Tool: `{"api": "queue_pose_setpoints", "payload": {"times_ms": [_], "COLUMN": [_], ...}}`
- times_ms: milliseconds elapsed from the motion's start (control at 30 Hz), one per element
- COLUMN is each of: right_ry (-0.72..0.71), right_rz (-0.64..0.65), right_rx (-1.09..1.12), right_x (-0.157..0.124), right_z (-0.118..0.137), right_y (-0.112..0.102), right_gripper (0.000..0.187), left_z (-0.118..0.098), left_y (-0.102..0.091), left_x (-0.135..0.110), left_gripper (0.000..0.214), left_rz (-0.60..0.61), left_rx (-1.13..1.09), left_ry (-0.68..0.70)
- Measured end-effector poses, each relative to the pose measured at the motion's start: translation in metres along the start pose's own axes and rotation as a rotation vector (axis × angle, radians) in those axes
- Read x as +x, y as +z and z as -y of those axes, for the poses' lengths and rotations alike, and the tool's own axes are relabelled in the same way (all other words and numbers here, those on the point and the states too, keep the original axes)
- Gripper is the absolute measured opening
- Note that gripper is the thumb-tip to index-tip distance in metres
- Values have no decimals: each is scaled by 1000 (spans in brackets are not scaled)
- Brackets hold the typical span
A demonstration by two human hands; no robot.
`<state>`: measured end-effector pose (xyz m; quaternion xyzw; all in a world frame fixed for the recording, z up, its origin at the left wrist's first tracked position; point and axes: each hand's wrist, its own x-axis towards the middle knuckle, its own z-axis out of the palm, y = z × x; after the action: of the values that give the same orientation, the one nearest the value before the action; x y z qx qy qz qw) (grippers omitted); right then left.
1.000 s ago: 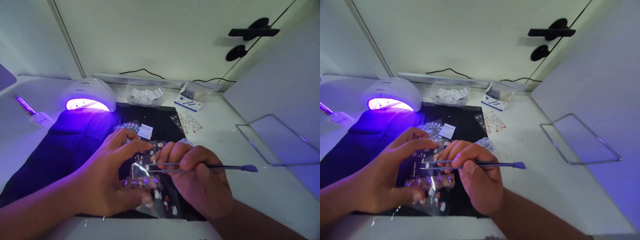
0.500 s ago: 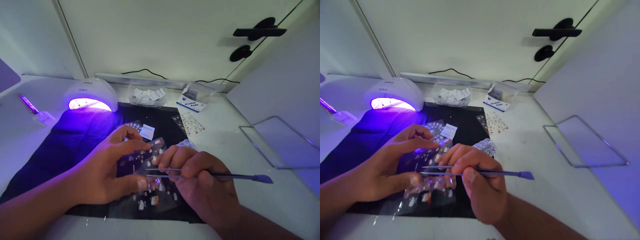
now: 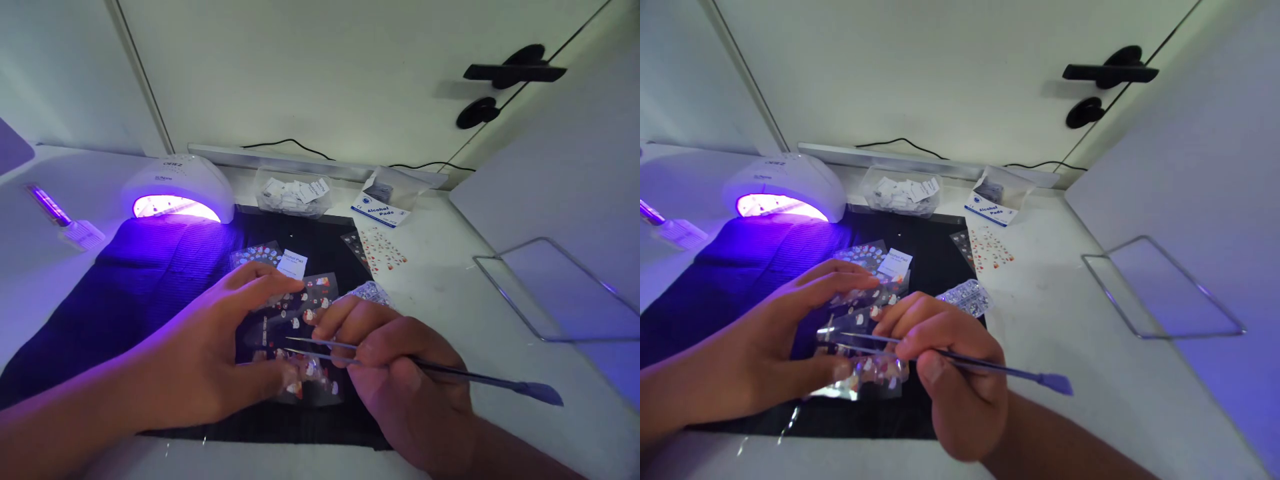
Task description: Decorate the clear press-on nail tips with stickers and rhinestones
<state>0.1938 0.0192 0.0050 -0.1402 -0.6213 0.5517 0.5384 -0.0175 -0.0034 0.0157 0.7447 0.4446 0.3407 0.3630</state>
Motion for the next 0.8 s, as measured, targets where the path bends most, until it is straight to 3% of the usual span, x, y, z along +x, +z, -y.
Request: {"api": "queue_pose_setpoints", "payload": {"times_ms": [367, 800], "right_ry": [-79, -11], "right_rz": [-18, 0], "right_rx": [-58, -48], "right_x": [-2, 3], "right_z": [0, 8], "right_y": [2, -5], "right_gripper": [21, 20], "left_z": [7, 6], "left_y": [0, -10], "left_x": [3, 2], "left_gripper": [22, 18], "left_rz": [-59, 48], "left_rx": [-46, 66], "left_ry": [19, 46]}}
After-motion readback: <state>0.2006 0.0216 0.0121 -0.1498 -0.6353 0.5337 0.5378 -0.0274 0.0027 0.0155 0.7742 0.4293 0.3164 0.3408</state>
